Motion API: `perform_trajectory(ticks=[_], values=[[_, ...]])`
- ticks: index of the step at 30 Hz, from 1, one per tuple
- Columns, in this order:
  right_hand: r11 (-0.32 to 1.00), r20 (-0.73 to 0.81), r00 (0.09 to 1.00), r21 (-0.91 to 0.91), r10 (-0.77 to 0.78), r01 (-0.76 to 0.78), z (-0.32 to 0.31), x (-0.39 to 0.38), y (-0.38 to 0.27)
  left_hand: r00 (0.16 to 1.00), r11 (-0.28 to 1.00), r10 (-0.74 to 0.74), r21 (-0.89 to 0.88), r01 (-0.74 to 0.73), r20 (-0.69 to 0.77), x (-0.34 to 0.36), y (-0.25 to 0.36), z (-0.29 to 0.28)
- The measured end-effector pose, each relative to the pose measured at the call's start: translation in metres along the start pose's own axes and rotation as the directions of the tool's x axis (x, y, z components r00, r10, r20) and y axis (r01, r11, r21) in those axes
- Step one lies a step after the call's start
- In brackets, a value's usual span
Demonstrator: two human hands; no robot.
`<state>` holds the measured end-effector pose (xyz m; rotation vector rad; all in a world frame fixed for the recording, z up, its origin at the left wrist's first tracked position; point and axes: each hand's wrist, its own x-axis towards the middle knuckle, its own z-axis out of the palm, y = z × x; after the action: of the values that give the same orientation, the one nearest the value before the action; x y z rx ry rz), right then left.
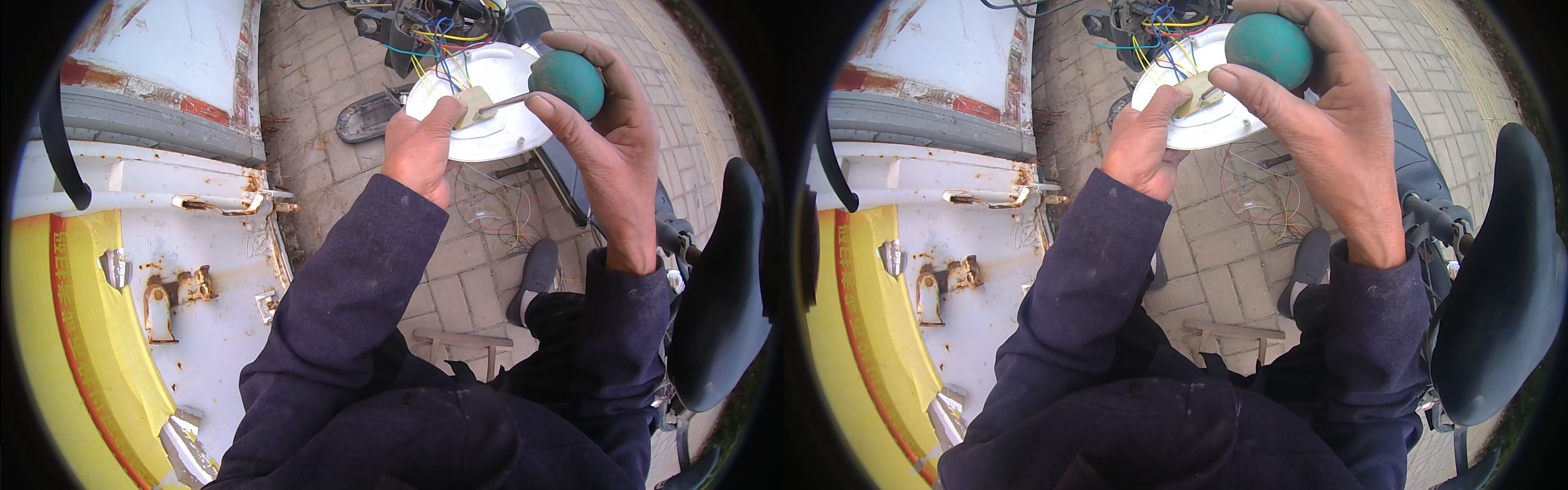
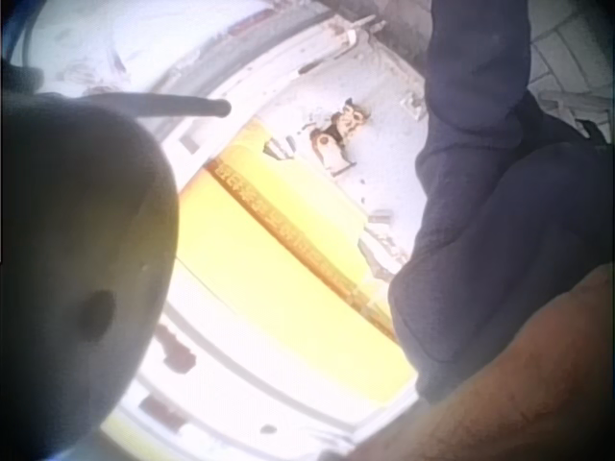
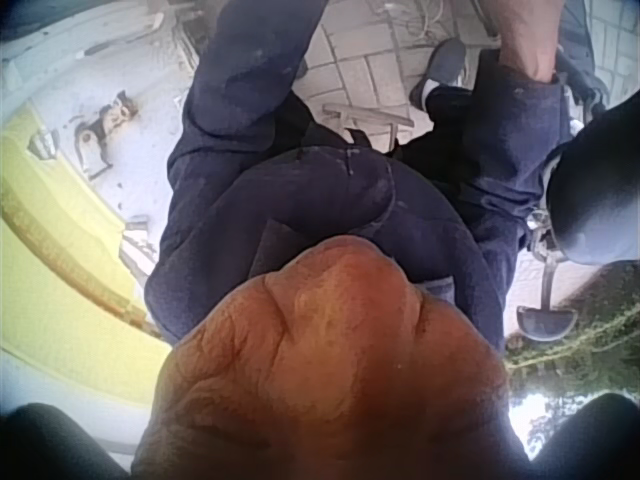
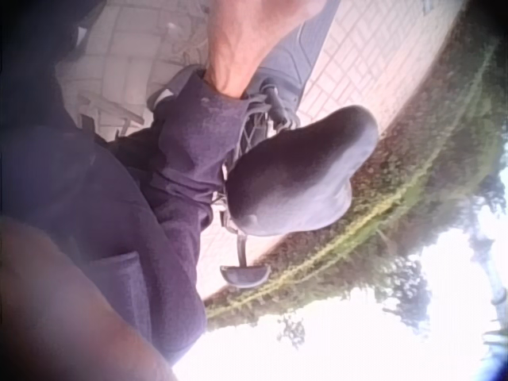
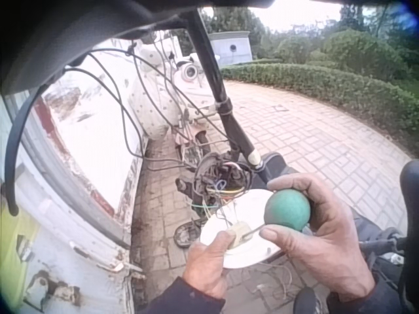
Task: The person uses a screwdriver to loosen and tighten screws on a small white circular electrical component with wires. They then attach a metal reflector to the component and adjust the wiring.
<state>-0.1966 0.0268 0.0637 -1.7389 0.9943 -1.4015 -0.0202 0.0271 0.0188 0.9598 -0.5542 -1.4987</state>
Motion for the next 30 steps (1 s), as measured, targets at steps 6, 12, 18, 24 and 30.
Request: perform_trajectory(ticks=[6,12,18,24,30], values=[[1.0,0.009,1.0,0.008,-0.025,0.025,0.0003,0.0002,0.0004,1.0,1.0,-0.011,0.012,0.011,-0.013,-0.0012,0.0013,0.0013],[1.0,0.016,0.999,0.004,-0.029,0.029,-0.0004,0.0002,0.0011,0.999,0.999,-0.039,0.019,0.039,-0.008,0.0006,0.0019,-0.0003],[0.999,0.024,0.998,-0.004,-0.051,0.051,-0.0006,-0.0001,0.0035,0.994,0.993,-0.112,0.04,0.111,0.014,0.0,0.0058,-0.0025],[0.998,0.034,0.997,0.001,-0.064,0.064,-0.0001,0.001,0.0037,0.99,0.987,-0.137,0.078,0.139,-0.031,-0.0021,0.0086,-0.0002],[0.999,0.037,0.998,-0.007,-0.052,0.053,0.0018,-0.0006,-0.0001,0.987,0.984,-0.149,0.087,0.154,-0.058,-0.0013,0.0092,0.0009]])
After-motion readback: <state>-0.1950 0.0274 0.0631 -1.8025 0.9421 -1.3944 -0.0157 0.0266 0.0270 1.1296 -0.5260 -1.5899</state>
